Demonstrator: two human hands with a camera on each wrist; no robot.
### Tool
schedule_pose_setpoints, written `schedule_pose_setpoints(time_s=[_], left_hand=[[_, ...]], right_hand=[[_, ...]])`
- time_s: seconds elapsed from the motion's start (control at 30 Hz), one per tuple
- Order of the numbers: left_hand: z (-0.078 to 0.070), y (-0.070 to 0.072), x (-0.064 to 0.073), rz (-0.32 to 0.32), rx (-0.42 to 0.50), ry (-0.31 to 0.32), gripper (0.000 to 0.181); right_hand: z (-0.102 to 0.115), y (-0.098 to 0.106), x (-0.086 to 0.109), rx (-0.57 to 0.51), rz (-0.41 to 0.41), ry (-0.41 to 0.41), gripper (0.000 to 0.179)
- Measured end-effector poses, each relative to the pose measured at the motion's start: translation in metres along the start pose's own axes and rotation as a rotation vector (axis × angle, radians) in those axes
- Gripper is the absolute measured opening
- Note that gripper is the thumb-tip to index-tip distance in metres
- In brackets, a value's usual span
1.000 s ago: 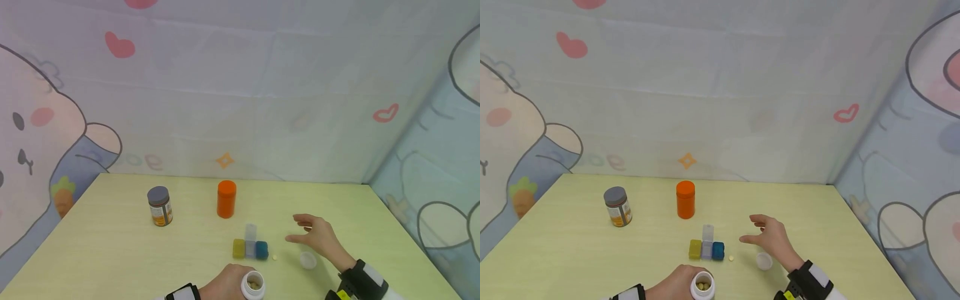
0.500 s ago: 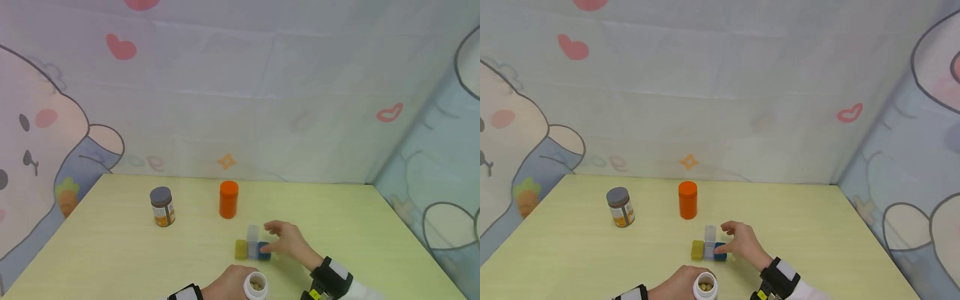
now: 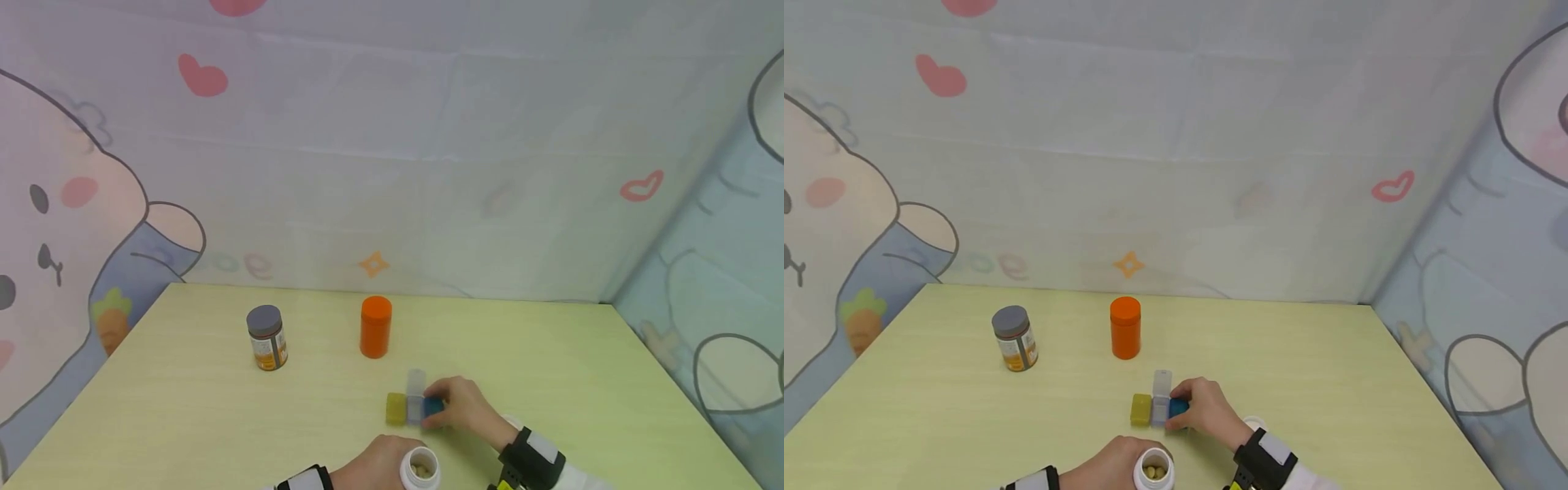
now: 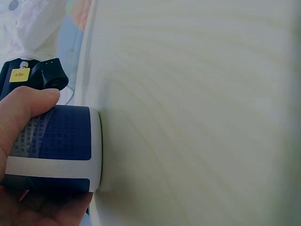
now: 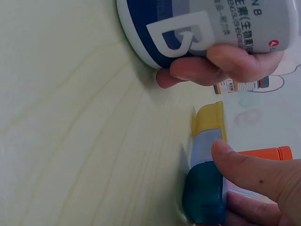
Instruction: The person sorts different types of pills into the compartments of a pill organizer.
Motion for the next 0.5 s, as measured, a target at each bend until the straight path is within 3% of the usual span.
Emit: schedule_pose_setpoints(time_s=[0.13,0.23,0.43,0.5], left_hand=[[-0.005,-0.002,0.000,0.033,-0.017,-0.035,0.021],[-0.018,0.001,0.001,0.018,-0.020,-0.094,0.027],[-0.075,0.029,0.003,-0.151,-0.187,-0.318,0.050],[-0.090,0.041,0.003,-0.203,-0.239,-0.351,0.061]], right_hand=[[0.001,0.000,0.002,-0.010,-0.006,0.015,0.042],[0.002,0.000,0.002,-0.021,-0.011,0.040,0.041],[0.005,0.001,0.002,0.018,-0.056,0.089,0.025],[0.004,0.002,0.002,0.015,-0.056,0.082,0.024]])
Point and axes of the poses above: each hand's wrist, its own x-axis away from the middle knuckle, its own y-axis out of the back of the hand, z = x × y, the point moved 8 cm from there along -x, towards the middle knuckle, and after that the axes turned 12 degrees about x, right-handed, at the moved point
